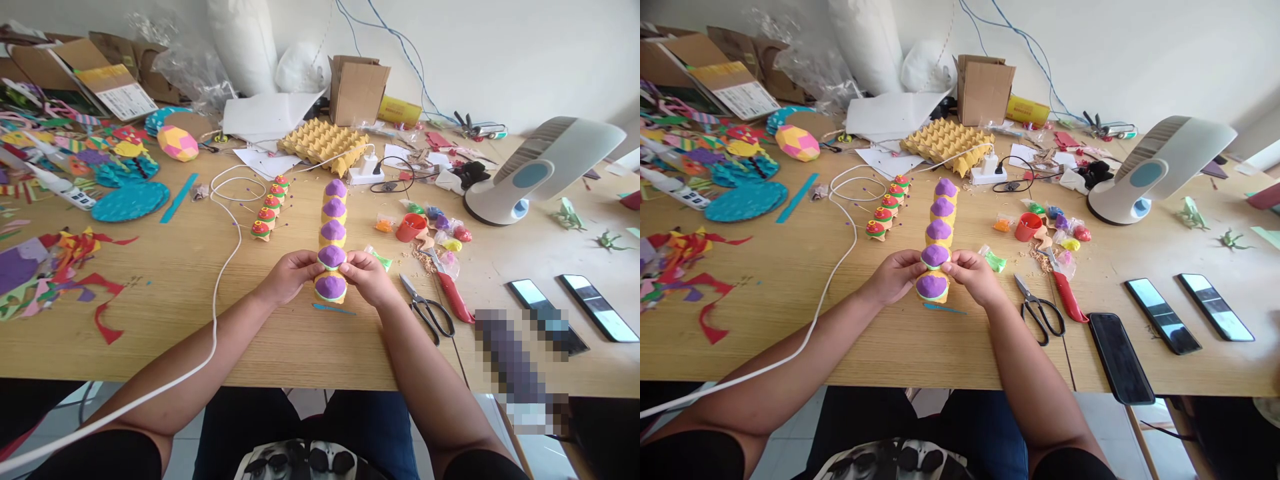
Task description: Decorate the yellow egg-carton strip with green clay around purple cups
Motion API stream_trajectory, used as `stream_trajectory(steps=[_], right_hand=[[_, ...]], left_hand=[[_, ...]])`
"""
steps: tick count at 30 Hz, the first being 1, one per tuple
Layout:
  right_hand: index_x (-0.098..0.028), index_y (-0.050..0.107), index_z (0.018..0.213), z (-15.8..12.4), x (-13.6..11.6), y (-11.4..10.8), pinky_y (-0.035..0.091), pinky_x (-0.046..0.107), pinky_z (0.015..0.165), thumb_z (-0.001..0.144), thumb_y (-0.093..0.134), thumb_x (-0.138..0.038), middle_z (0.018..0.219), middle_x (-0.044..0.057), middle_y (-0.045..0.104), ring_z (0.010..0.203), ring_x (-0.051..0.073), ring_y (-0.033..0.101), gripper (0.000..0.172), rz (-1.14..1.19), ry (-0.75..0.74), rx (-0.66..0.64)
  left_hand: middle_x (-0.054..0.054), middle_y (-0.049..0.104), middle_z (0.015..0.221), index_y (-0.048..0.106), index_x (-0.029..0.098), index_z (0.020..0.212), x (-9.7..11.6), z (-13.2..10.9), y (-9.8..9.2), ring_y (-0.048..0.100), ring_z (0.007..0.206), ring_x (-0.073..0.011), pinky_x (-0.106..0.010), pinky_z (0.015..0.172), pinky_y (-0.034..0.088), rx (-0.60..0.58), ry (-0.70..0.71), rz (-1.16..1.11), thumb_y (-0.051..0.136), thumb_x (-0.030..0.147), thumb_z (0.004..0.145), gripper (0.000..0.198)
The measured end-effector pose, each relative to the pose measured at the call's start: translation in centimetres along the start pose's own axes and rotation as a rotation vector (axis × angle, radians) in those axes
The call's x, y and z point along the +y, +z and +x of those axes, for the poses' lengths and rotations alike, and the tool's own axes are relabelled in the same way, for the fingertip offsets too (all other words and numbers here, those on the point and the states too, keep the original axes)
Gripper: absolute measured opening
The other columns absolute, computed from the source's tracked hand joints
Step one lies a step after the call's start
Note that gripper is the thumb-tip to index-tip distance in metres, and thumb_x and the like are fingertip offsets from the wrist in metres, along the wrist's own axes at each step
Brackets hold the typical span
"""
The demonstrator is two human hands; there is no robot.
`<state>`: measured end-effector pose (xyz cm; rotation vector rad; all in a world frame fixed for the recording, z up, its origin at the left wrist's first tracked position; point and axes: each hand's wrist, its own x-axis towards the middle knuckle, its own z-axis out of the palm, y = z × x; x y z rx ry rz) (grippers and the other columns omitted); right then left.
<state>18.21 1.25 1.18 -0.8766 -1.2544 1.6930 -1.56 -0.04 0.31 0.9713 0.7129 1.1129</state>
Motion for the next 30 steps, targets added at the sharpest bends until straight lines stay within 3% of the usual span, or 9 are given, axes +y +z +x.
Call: stream_trajectory(steps=[6,12,18,25,30], right_hand=[[-0.02,0.063,0.073,-0.05,0.0,0.2,0.026,0.025,0.053,0.065,0.086,-0.052,0.062,-0.005,0.05,0.054,0.008,0.036,0.04,0.073,0.019,-0.006],[-0.02,0.062,0.077,-0.19,0.1,0.76,0.019,0.024,0.05,0.068,0.085,-0.051,0.057,-0.008,0.039,0.049,0.006,0.025,0.039,0.174,0.016,-0.02],[-0.02,0.06,0.073,-0.16,0.12,0.79,0.021,0.024,0.05,0.068,0.085,-0.051,0.056,-0.008,0.04,0.05,0.006,0.027,0.04,0.171,0.016,-0.02],[-0.02,0.064,0.075,-0.12,0.13,0.52,0.036,0.024,0.056,0.066,0.088,-0.046,0.065,-0.005,0.055,0.057,0.008,0.045,0.036,0.118,0.025,-0.025],[-0.019,0.065,0.074,-0.04,0.2,0.29,0.037,0.024,0.056,0.067,0.087,-0.047,0.066,-0.004,0.057,0.057,0.009,0.046,0.036,0.086,0.02,-0.007]], left_hand=[[-0.006,0.076,0.083,0.079,0.017,0.087,0.14,-0.1,0.17,0.068,0.074,-0.0175,-0.029,0.068,0.052,-0.021,-0.016,-0.055,0.084,0.042,0.072,0.029],[-0.004,0.074,0.078,0.079,0.017,0.085,0.33,-0.09,0.31,0.065,0.071,-0.0156,-0.028,0.066,0.05,0.005,-0.015,-0.056,0.084,0.041,0.072,0.028],[-0.004,0.073,0.076,0.079,0.016,0.086,0.33,-0.2,0.05,0.064,0.067,-0.0145,-0.027,0.064,0.048,-0.015,-0.017,-0.085,0.088,0.04,0.067,0.032],[-0.005,0.075,0.08,0.078,0.015,0.083,0.44,-0.14,0.15,0.065,0.072,-0.0159,-0.028,0.069,0.049,0.014,-0.003,-0.01,0.086,0.036,0.07,0.025],[-0.005,0.073,0.079,0.079,0.016,0.087,0.42,-0.11,0.06,0.062,0.07,-0.0143,-0.026,0.065,0.048,-0.022,-0.03,-0.065,0.087,0.042,0.068,0.033]])
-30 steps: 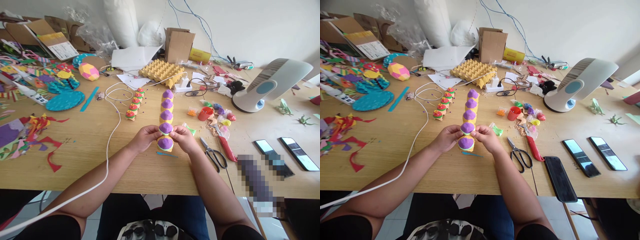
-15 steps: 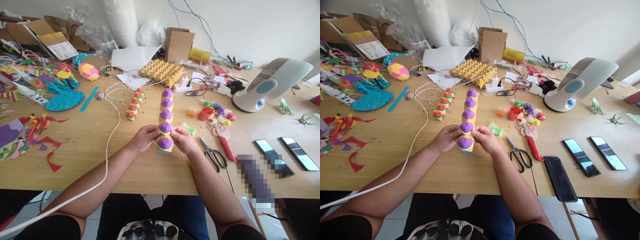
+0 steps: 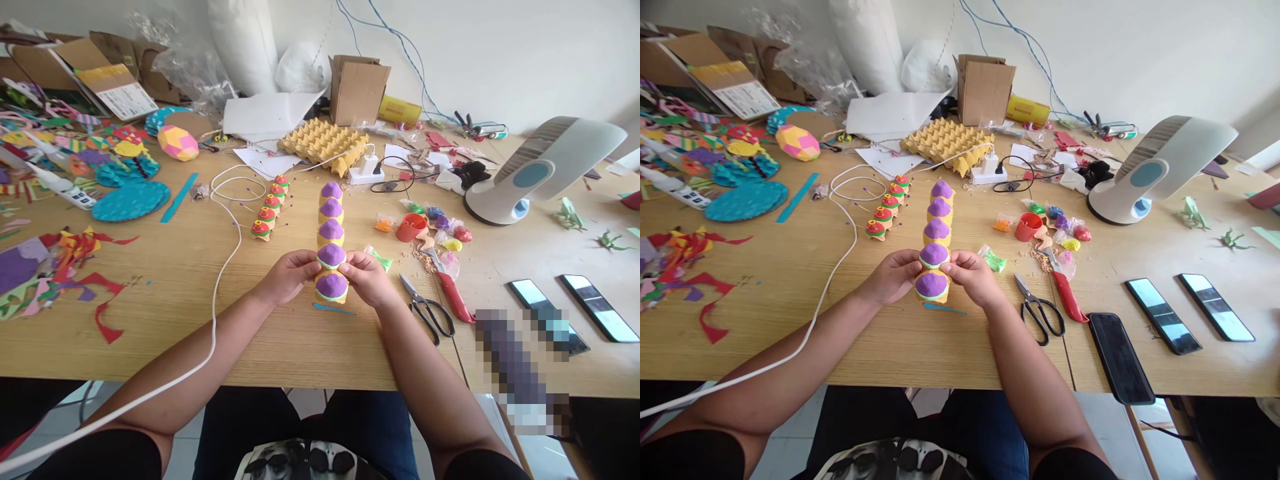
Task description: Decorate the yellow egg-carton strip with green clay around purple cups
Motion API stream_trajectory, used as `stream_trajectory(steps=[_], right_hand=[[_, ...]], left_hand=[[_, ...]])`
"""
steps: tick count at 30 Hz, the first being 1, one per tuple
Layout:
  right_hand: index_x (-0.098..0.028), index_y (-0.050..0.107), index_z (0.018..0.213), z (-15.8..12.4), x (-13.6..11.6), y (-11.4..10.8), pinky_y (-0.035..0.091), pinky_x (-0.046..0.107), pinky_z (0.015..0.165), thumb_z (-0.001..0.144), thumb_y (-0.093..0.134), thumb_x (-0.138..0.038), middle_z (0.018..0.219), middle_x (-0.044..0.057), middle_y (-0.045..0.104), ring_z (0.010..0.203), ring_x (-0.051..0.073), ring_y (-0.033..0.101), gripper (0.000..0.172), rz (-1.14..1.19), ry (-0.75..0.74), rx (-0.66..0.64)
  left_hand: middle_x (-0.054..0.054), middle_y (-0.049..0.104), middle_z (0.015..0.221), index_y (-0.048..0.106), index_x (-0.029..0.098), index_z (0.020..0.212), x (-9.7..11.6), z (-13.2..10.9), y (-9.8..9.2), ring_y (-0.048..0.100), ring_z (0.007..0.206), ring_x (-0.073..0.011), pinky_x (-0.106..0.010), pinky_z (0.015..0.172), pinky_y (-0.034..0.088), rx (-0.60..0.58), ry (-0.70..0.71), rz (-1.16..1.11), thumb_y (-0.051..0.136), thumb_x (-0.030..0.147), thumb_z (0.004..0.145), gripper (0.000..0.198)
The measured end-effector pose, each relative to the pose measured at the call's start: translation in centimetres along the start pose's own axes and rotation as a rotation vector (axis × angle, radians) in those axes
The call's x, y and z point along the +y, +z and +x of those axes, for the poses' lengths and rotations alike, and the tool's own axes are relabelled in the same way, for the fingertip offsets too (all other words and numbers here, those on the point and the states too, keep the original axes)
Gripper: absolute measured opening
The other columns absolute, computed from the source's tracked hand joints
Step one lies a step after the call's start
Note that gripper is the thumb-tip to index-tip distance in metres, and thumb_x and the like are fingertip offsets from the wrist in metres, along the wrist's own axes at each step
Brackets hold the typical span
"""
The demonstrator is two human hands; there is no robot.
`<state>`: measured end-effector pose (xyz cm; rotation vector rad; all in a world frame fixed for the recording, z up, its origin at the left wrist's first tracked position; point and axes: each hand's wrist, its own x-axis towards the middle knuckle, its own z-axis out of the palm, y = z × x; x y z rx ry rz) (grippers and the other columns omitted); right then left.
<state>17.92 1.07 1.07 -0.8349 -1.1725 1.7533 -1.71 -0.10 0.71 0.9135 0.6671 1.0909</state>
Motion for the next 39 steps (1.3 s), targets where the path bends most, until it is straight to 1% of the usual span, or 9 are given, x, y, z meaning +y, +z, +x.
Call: stream_trajectory(steps=[7,15,19,22,24,27,29,34,39], right_hand=[[-0.019,0.066,0.077,0.2,0.0,0.1,0.034,0.024,0.055,0.069,0.086,-0.046,0.065,-0.005,0.054,0.057,0.008,0.041,0.035,-0.082,-0.078,0.024],[-0.018,0.065,0.074,-0.2,-0.8,0.9,0.039,0.025,0.062,0.071,0.081,-0.052,0.067,-0.003,0.053,0.063,0.01,0.046,0.038,-0.244,-0.09,-0.031],[-0.019,0.067,0.087,0.2,-0.8,-0.1,0.029,0.025,0.052,0.08,0.069,-0.059,0.062,-0.005,0.046,0.055,0.009,0.035,0.04,-0.346,-0.092,0.146],[-0.018,0.063,0.076,0.2,-1.0,-0.6,0.028,0.025,0.053,0.084,0.065,-0.054,0.061,-0.004,0.047,0.056,0.01,0.037,0.037,-0.63,-0.108,0.265],[-0.017,0.061,0.066,-0.2,-1.4,-0.3,0.027,0.026,0.054,0.088,0.062,-0.05,0.059,-0.003,0.047,0.056,0.01,0.039,0.039,-0.915,-0.059,0.135],[-0.02,0.066,0.077,-1.2,-2.0,1.0,0.027,0.025,0.055,0.083,0.071,-0.037,0.066,-0.004,0.056,0.059,0.01,0.044,0.018,-1.151,0.017,-0.204],[-0.021,0.067,0.078,-1.9,-2.1,1.9,0.026,0.025,0.056,0.079,0.073,-0.028,0.071,-0.004,0.061,0.062,0.01,0.047,0.01,-1.275,0.054,-0.338],[-0.019,0.068,0.081,-2.9,-1.8,2.7,0.031,0.026,0.062,0.085,0.063,-0.017,0.088,0.002,0.067,0.074,0.014,0.055,0.007,-1.454,0.06,-0.393],[-0.018,0.068,0.088,-3.1,-2.0,2.3,0.041,0.027,0.076,0.087,0.059,-0.011,0.1,0.006,0.066,0.087,0.016,0.06,0.012,-1.362,0.015,-0.411]], left_hand=[[-0.011,0.075,0.098,0.077,0.013,0.102,0.0,0.2,0.4,0.067,0.086,-0.019,-0.027,0.074,0.054,-0.027,-0.095,-0.237,0.066,0.049,0.089,0.04],[-0.007,0.074,0.091,0.073,0.013,0.095,0.1,0.2,0.4,0.069,0.079,-0.016,-0.025,0.071,0.056,0.064,-0.239,-0.404,0.062,0.031,0.093,0.022],[-0.004,0.072,0.082,0.071,0.014,0.098,0.7,0.5,0.3,0.066,0.069,-0.0143,-0.025,0.063,0.055,0.144,-0.229,-0.428,0.057,0.032,0.096,0.023],[-0.004,0.074,0.087,0.07,0.014,0.098,1.1,0.9,0.1,0.069,0.073,-0.0146,-0.026,0.066,0.057,0.254,-0.158,-0.463,0.055,0.028,0.097,0.02],[-0.004,0.075,0.087,0.069,0.015,0.097,1.2,1.1,0.0,0.069,0.072,-0.0141,-0.025,0.066,0.057,0.295,-0.124,-0.484,0.054,0.027,0.097,0.019],[-0.003,0.073,0.08,0.068,0.016,0.092,1.2,1.3,0.0,0.068,0.067,-0.0132,-0.024,0.062,0.057,0.33,-0.108,-0.507,0.054,0.026,0.097,0.019],[-0.002,0.073,0.077,0.067,0.016,0.089,1.3,1.3,0.0,0.067,0.064,-0.0128,-0.024,0.06,0.056,0.354,-0.104,-0.503,0.054,0.026,0.097,0.019],[-0.003,0.073,0.08,0.068,0.016,0.094,1.3,1.3,-0.1,0.068,0.066,-0.0136,-0.025,0.063,0.058,0.354,-0.115,-0.481,0.053,0.028,0.097,0.02],[-0.002,0.072,0.078,0.069,0.016,0.097,1.0,1.2,-0.3,0.066,0.066,-0.0123,-0.024,0.063,0.057,0.343,-0.114,-0.465,0.058,0.029,0.095,0.017]])
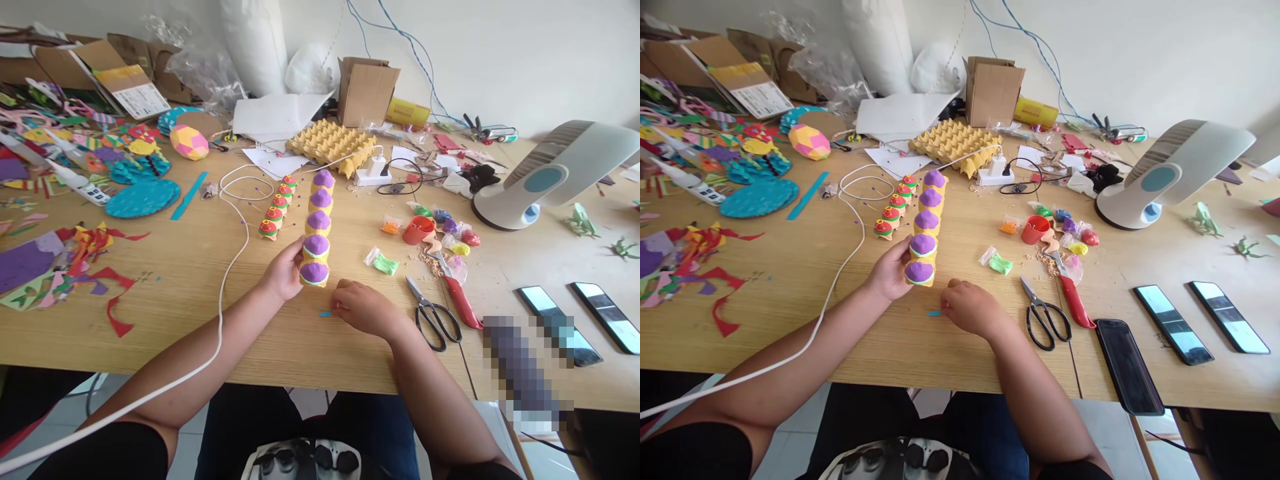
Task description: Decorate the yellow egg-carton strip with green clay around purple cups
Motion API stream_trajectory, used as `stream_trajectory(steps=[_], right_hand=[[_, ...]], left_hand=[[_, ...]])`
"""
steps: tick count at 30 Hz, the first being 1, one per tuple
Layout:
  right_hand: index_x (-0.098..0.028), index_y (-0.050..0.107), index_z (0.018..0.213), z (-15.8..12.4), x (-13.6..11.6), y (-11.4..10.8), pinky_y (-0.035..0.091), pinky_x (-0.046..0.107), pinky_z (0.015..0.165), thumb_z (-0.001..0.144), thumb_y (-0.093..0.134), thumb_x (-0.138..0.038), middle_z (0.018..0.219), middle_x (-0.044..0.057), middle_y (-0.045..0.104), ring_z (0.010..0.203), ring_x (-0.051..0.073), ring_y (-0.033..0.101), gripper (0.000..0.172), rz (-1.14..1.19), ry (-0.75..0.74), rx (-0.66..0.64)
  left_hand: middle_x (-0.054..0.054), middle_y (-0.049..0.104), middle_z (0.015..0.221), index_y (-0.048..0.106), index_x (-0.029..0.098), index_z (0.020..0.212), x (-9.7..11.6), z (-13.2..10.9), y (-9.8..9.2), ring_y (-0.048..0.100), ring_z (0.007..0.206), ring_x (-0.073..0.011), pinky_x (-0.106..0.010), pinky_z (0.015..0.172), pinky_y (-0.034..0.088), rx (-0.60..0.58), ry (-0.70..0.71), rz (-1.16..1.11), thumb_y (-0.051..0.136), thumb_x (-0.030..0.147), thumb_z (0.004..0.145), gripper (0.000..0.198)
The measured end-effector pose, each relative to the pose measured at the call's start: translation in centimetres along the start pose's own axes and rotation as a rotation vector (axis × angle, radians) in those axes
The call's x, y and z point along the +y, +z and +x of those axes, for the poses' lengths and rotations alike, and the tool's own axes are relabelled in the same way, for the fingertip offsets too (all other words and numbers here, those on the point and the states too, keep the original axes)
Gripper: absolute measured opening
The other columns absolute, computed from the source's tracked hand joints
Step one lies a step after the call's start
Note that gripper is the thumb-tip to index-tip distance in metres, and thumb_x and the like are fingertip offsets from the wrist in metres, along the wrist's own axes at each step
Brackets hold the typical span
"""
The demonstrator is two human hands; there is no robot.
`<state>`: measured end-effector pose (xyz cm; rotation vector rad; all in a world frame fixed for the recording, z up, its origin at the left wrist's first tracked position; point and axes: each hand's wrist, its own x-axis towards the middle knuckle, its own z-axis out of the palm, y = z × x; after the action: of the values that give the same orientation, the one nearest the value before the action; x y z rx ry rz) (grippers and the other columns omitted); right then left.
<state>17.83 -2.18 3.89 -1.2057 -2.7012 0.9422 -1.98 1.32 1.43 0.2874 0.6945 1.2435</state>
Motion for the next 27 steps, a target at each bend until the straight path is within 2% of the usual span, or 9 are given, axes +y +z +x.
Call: stream_trajectory(steps=[3,6,7,9,11,13,18,23,27], right_hand=[[-0.02,0.066,0.089,-0.4,0.3,-1.0,0.044,0.027,0.073,0.088,0.06,-0.014,0.092,0.003,0.067,0.083,0.016,0.06,0.009,0.223,-0.124,-0.016],[-0.021,0.06,0.093,-0.6,0.8,-2.0,0.046,0.026,0.067,0.094,0.057,-0.024,0.083,0.001,0.068,0.073,0.014,0.059,0.005,0.564,-0.205,-0.104],[-0.02,0.059,0.094,-0.6,1.1,-2.3,0.047,0.026,0.068,0.095,0.057,-0.029,0.081,0.001,0.067,0.073,0.014,0.06,0.009,0.668,-0.227,-0.079],[-0.019,0.058,0.092,-0.4,1.5,-2.4,0.046,0.026,0.064,0.094,0.061,-0.037,0.075,0.001,0.064,0.068,0.013,0.058,0.018,0.786,-0.215,0.123],[-0.019,0.061,0.09,0.0,1.7,-2.1,0.041,0.024,0.058,0.09,0.067,-0.041,0.072,0.0,0.061,0.064,0.012,0.054,0.022,0.787,-0.144,0.354],[-0.019,0.064,0.088,0.5,1.8,-1.6,0.04,0.024,0.057,0.088,0.069,-0.039,0.073,0.001,0.062,0.064,0.012,0.053,0.021,0.735,-0.094,0.481],[-0.021,0.069,0.094,1.2,1.4,-0.6,0.047,0.028,0.064,0.087,0.071,-0.036,0.082,0.003,0.069,0.073,0.016,0.062,0.016,0.733,-0.144,0.531],[-0.023,0.071,0.088,1.2,1.1,-0.5,0.049,0.033,0.072,0.089,0.067,-0.03,0.084,0.004,0.071,0.079,0.018,0.064,0.009,0.459,-0.141,0.696],[-0.023,0.07,0.087,1.3,1.0,-0.4,0.048,0.032,0.072,0.091,0.064,-0.027,0.081,0.003,0.07,0.074,0.017,0.062,0.008,0.367,-0.158,0.719]], left_hand=[[-0.002,0.072,0.079,0.068,0.016,0.093,0.0,-0.1,0.0,0.066,0.067,-0.0127,-0.024,0.062,0.055,-0.037,0.008,0.028,0.06,0.031,0.094,0.017],[-0.001,0.071,0.078,0.067,0.016,0.088,0.0,-0.2,0.0,0.065,0.065,-0.0123,-0.023,0.059,0.054,-0.056,0.013,0.05,0.063,0.032,0.092,0.016],[-0.001,0.071,0.077,0.067,0.016,0.087,0.0,-0.2,0.0,0.065,0.063,-0.0122,-0.024,0.058,0.054,-0.064,0.007,0.06,0.064,0.033,0.091,0.017],[-0.001,0.069,0.075,0.066,0.015,0.087,-0.2,-0.3,0.1,0.064,0.062,-0.0119,-0.024,0.058,0.053,-0.08,-0.008,0.082,0.065,0.034,0.09,0.019],[-0.001,0.069,0.076,0.066,0.014,0.086,-0.3,-0.3,0.1,0.063,0.064,-0.0118,-0.023,0.059,0.053,-0.087,-0.009,0.11,0.066,0.034,0.089,0.02],[-0.001,0.068,0.075,0.065,0.014,0.084,-0.5,-0.3,0.0,0.063,0.065,-0.0114,-0.022,0.059,0.052,-0.083,0.013,0.139,0.067,0.034,0.089,0.02],[-0.002,0.069,0.078,0.066,0.013,0.085,-0.8,-0.1,-0.2,0.064,0.07,-0.0135,-0.025,0.066,0.052,-0.096,0.034,0.188,0.067,0.036,0.087,0.023],[-0.002,0.069,0.08,0.067,0.013,0.086,-0.9,-0.1,-0.3,0.063,0.071,-0.0138,-0.025,0.066,0.052,-0.12,0.063,0.211,0.067,0.036,0.087,0.022],[-0.003,0.069,0.08,0.069,0.014,0.086,-1.1,-0.1,-0.5,0.063,0.071,-0.0137,-0.025,0.066,0.052,-0.147,0.06,0.225,0.067,0.037,0.088,0.023]])
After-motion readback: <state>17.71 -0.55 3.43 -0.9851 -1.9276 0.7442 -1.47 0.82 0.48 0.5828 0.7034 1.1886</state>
